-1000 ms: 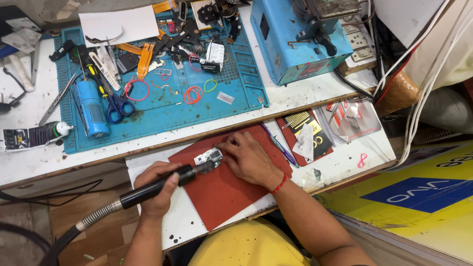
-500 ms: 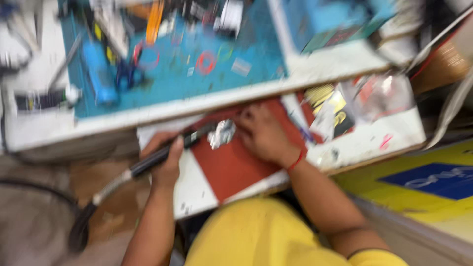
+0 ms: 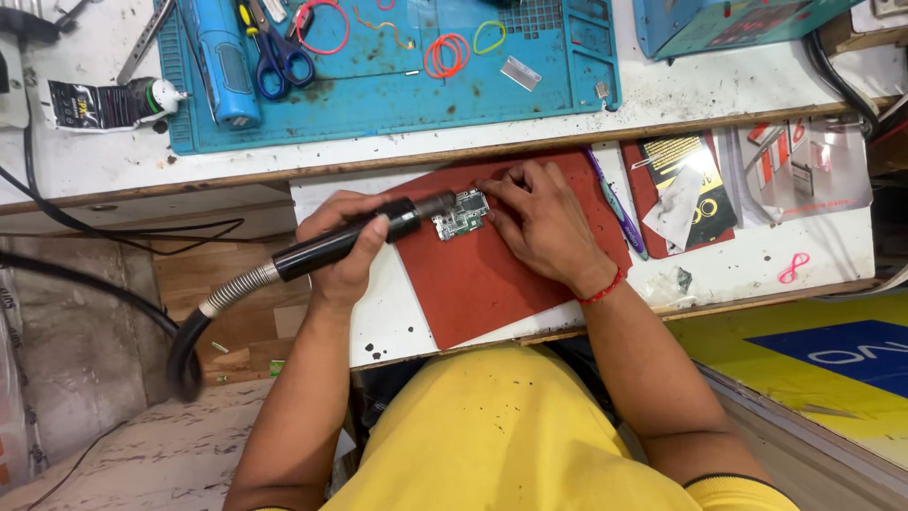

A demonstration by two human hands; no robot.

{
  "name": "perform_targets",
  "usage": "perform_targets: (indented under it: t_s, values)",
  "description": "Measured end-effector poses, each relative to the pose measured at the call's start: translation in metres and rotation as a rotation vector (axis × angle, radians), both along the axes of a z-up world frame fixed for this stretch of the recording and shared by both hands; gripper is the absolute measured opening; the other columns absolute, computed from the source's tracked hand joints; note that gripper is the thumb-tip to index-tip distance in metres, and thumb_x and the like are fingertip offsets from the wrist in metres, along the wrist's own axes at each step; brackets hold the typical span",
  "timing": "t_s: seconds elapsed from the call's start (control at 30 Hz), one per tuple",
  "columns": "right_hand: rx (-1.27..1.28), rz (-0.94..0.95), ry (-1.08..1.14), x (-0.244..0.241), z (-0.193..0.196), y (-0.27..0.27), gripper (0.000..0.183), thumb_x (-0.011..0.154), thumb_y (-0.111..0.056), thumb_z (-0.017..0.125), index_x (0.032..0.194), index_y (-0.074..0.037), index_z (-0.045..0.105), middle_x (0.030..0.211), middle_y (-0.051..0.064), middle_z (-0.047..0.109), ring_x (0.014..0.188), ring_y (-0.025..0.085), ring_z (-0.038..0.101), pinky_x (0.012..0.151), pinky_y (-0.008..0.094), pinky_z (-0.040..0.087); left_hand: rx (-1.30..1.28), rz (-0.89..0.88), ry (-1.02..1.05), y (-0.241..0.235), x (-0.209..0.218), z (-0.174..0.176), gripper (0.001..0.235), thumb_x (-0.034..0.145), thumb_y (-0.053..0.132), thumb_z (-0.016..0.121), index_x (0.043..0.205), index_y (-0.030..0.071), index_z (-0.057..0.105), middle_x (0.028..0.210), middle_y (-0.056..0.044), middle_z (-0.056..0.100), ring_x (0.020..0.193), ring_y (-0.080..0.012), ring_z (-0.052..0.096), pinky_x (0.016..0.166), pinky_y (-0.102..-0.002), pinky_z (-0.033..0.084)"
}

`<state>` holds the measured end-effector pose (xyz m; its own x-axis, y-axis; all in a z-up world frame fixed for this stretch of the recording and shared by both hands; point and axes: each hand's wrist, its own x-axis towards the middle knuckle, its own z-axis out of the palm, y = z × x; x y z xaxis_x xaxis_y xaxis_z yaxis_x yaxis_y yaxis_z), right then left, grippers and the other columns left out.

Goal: The person uses a hot air gun to apply heat to a small circuit board placed on a red mat. They hold the board steady with their left hand while directing the hot air with their right hand, occasionally adjusting the board's position.

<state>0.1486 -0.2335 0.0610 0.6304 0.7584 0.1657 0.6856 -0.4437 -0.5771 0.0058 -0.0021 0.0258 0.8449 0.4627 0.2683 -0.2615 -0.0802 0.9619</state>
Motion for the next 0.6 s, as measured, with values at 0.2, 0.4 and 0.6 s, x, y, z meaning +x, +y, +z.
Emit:
perform_targets:
  t_s: [0.2, 0.4, 0.6]
  values:
    - [-0.007, -0.008, 0.016, 0.0, 0.002, 0.001, 0.035, 0.089, -0.015, 0.075, 0.124, -0.013, 0.072, 0.107, 0.008, 0.06, 0.098, 0.031, 0.053, 0.088, 0.042, 0.048, -0.009, 0.024, 0.018, -0.001, -0.001, 0.003, 0.023, 0.095, 0.013, 0.074, 0.111, -0.003, 0.071, 0.11, -0.017, 0.071, 0.104, -0.0211, 0.07, 0.099, -0.032, 0.056]
    - [-0.012, -0.005, 0.024, 0.0, 0.0, -0.001, 0.034, 0.09, -0.015, 0.075, 0.124, -0.012, 0.073, 0.107, 0.009, 0.06, 0.099, 0.032, 0.054, 0.089, 0.043, 0.048, 0.045, 0.075, 0.041, -0.004, -0.003, -0.003, 0.022, 0.095, 0.014, 0.075, 0.11, -0.002, 0.071, 0.109, -0.014, 0.072, 0.101, -0.0197, 0.069, 0.096, -0.03, 0.055]
    - [0.054, -0.017, -0.044, 0.002, -0.015, -0.004, 0.037, 0.083, -0.013, 0.075, 0.12, -0.013, 0.073, 0.11, 0.009, 0.061, 0.106, 0.032, 0.057, 0.094, 0.044, 0.05, 0.092, -0.153, 0.046, 0.007, -0.007, -0.011, 0.025, 0.09, 0.017, 0.076, 0.107, -0.001, 0.073, 0.105, -0.012, 0.074, 0.092, -0.0181, 0.068, 0.091, -0.029, 0.054]
